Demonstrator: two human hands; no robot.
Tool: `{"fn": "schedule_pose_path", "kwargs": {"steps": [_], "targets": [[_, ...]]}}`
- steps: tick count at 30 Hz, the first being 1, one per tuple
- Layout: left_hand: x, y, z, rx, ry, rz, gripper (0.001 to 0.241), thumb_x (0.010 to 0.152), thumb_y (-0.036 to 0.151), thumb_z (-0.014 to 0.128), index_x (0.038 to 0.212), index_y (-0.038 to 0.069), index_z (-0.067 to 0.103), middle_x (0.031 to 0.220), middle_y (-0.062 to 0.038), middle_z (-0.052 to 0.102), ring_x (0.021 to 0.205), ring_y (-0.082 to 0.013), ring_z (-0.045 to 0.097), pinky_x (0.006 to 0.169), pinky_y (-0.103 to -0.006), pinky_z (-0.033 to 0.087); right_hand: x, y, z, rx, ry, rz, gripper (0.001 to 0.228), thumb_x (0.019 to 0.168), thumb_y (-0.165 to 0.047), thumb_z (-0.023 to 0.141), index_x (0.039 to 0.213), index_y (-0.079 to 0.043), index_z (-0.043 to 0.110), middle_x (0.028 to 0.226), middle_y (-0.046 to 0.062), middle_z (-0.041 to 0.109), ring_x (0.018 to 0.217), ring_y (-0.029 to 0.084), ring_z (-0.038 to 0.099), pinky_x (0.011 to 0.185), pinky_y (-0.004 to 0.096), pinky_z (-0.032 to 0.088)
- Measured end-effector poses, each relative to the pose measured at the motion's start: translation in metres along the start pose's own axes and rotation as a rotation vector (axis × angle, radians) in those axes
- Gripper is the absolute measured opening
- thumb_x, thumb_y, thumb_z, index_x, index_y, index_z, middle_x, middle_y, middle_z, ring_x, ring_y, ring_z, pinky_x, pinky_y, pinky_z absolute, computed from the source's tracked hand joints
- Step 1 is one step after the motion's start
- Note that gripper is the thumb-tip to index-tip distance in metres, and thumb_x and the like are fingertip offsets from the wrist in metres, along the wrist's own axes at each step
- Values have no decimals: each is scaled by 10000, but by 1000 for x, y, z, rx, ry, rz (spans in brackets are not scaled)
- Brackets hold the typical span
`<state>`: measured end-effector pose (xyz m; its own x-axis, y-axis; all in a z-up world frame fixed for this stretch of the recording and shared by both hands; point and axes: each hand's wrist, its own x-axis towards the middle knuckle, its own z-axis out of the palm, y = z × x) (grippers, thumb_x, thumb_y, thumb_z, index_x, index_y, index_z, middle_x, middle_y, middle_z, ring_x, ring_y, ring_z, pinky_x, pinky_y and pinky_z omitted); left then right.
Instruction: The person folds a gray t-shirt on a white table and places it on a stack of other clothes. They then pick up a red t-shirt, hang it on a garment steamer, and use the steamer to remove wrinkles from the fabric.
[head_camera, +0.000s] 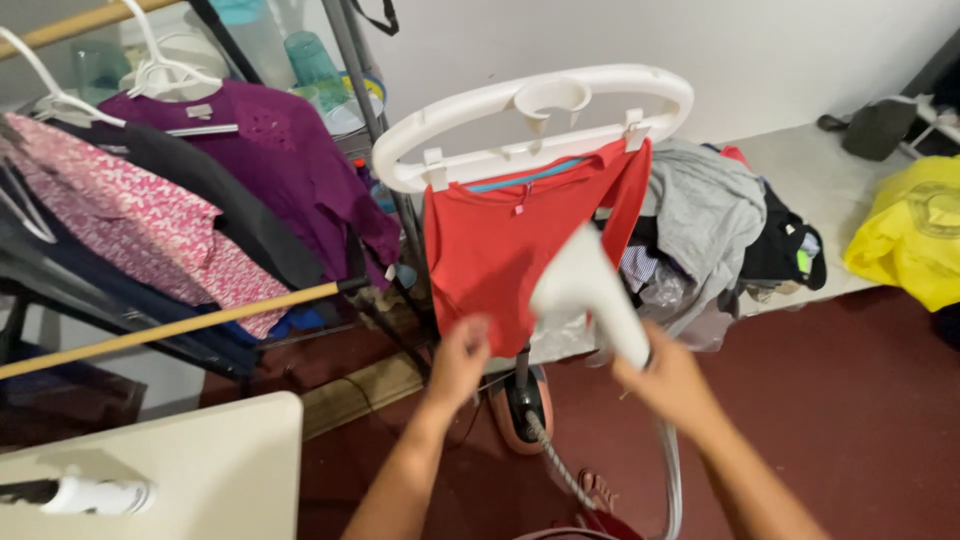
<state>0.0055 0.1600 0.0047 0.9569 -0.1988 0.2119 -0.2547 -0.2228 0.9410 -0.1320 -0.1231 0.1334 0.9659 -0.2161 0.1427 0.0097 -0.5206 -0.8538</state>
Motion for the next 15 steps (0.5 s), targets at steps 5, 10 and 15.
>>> {"fn": "schedule_pose_path", "kwargs": {"steps": [5, 10, 15], "targets": [[25, 152, -41, 151, 172, 359, 300, 894, 30, 644, 1191, 43, 684, 1183, -137, 681, 1105, -285, 686, 969, -374, 539, 47, -107, -21, 283, 34, -130, 410, 872, -305, 741, 1152, -30, 625, 803, 48, 657, 665, 112, 603, 577, 291, 491], [55, 214, -44, 276, 306, 528, 261, 868, 14, 663, 1120, 55, 713, 1192, -120, 653, 1163, -319, 620, 1034, -408, 492, 100, -167, -36, 459, 33, -312, 368, 968, -311, 685, 1175, -31, 565, 808, 38, 639, 672, 125, 619, 587, 300, 510], [102, 238, -35, 469, 511, 725, 475, 890, 55, 680, 1351, 37, 568, 1361, -144, 551, 1331, -386, 487, 1168, -489, 380, 159, -204, -38, 677, -14, -458, 380, 1033, -311, 633, 1243, -11, 535, 812, 76, 608, 661, 160, 616, 606, 324, 534]]}}
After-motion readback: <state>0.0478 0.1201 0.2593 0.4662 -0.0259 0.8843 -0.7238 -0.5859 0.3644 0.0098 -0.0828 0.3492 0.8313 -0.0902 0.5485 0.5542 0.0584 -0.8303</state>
